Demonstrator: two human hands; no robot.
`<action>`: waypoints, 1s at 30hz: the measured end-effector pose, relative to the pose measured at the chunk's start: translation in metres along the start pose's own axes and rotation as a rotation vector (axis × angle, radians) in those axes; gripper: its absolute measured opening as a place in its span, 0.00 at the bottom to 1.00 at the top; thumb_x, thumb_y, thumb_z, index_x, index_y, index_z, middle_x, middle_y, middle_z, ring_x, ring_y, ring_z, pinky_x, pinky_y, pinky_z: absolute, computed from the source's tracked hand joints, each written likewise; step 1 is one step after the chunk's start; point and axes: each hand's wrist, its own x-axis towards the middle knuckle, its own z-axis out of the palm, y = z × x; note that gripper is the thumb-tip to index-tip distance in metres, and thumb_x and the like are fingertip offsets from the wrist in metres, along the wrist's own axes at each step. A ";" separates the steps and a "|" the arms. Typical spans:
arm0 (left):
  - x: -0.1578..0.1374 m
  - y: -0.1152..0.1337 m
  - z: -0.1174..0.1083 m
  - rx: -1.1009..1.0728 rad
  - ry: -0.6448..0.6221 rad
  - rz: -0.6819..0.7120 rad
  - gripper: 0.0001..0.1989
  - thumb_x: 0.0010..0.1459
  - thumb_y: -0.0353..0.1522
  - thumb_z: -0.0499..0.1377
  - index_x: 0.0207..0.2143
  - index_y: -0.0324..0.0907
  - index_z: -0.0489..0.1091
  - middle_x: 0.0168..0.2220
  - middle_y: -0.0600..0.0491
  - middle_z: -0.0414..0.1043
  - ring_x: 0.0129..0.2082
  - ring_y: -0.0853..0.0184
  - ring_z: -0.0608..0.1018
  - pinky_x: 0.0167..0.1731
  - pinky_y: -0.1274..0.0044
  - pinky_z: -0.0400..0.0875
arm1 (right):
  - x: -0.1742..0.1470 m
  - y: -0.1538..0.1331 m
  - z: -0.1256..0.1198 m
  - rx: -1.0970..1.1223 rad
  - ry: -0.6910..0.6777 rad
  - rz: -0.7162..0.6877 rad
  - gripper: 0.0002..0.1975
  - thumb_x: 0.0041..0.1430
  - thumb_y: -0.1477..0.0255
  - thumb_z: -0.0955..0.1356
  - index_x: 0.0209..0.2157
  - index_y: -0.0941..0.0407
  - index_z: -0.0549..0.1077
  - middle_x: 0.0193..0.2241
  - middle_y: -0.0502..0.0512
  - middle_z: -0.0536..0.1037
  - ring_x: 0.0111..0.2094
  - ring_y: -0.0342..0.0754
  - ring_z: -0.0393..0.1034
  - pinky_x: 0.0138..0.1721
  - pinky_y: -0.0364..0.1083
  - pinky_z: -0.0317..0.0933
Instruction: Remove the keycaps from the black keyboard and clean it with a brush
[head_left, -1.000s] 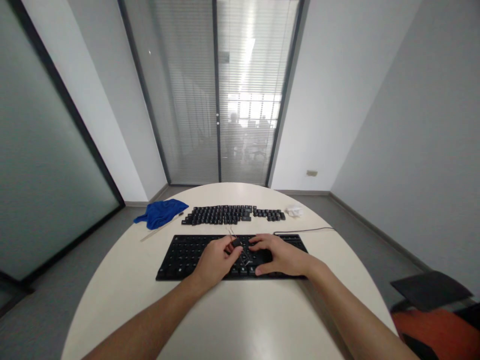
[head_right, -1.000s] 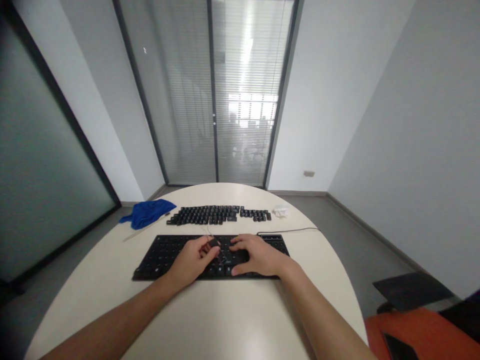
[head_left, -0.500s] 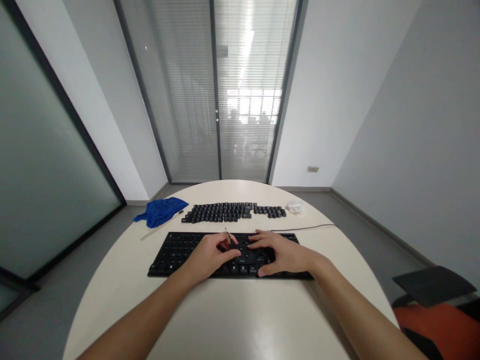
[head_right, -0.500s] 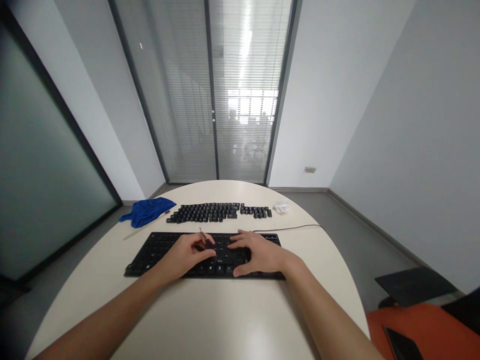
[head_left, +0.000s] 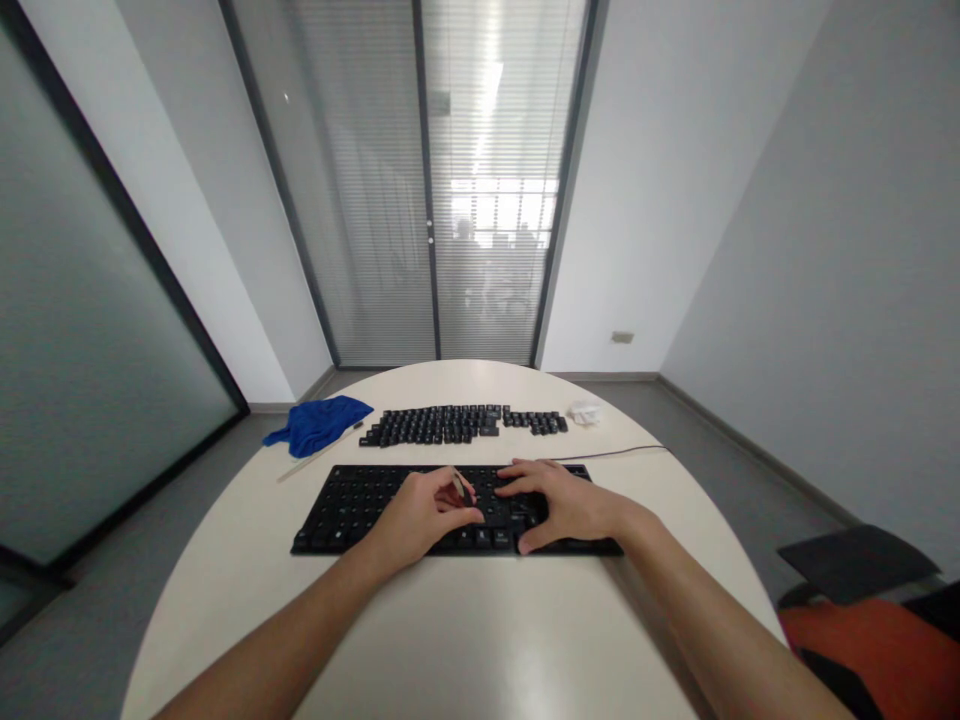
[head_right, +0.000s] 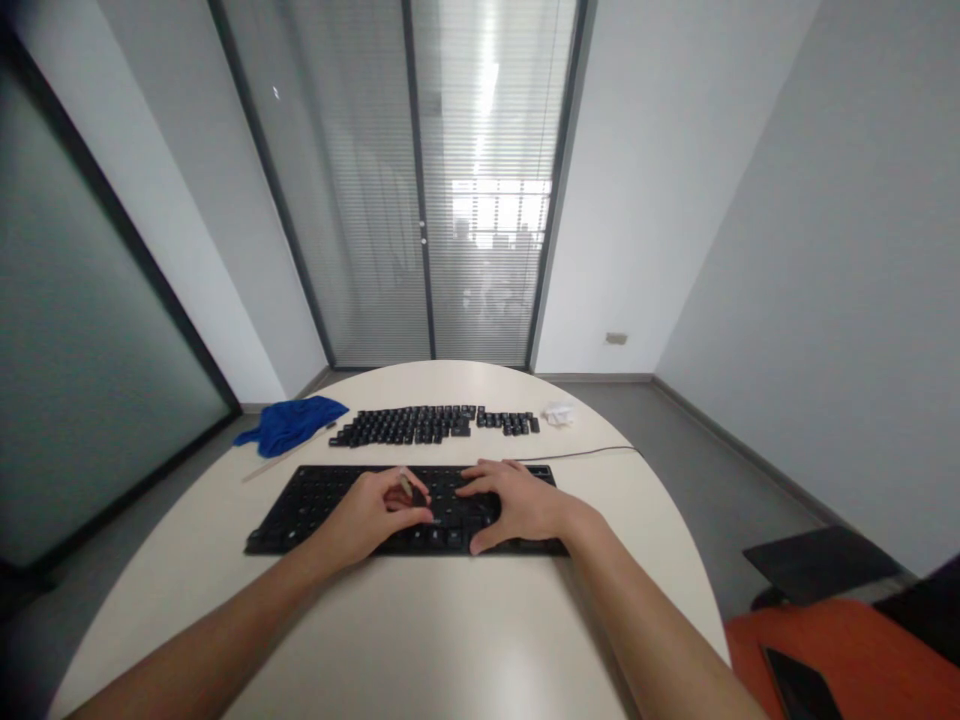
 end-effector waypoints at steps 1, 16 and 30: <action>0.000 0.001 0.002 0.008 -0.002 0.008 0.12 0.48 0.33 0.70 0.34 0.39 0.73 0.27 0.54 0.77 0.29 0.66 0.80 0.32 0.78 0.74 | 0.000 0.000 0.000 -0.006 -0.009 0.001 0.38 0.41 0.52 0.77 0.55 0.50 0.74 0.62 0.59 0.65 0.65 0.66 0.52 0.65 0.64 0.41; 0.008 0.003 0.011 0.075 -0.050 0.069 0.12 0.51 0.35 0.68 0.35 0.39 0.73 0.29 0.54 0.78 0.30 0.66 0.79 0.33 0.77 0.73 | 0.001 0.007 -0.001 -0.048 -0.030 -0.025 0.38 0.43 0.50 0.75 0.57 0.48 0.72 0.62 0.58 0.65 0.64 0.66 0.52 0.64 0.64 0.40; 0.015 0.019 0.026 0.155 -0.102 0.162 0.07 0.53 0.32 0.67 0.35 0.39 0.73 0.32 0.53 0.78 0.32 0.67 0.79 0.36 0.77 0.73 | 0.002 0.007 -0.002 -0.081 -0.024 -0.095 0.33 0.45 0.51 0.74 0.54 0.47 0.74 0.60 0.58 0.67 0.62 0.64 0.57 0.62 0.63 0.44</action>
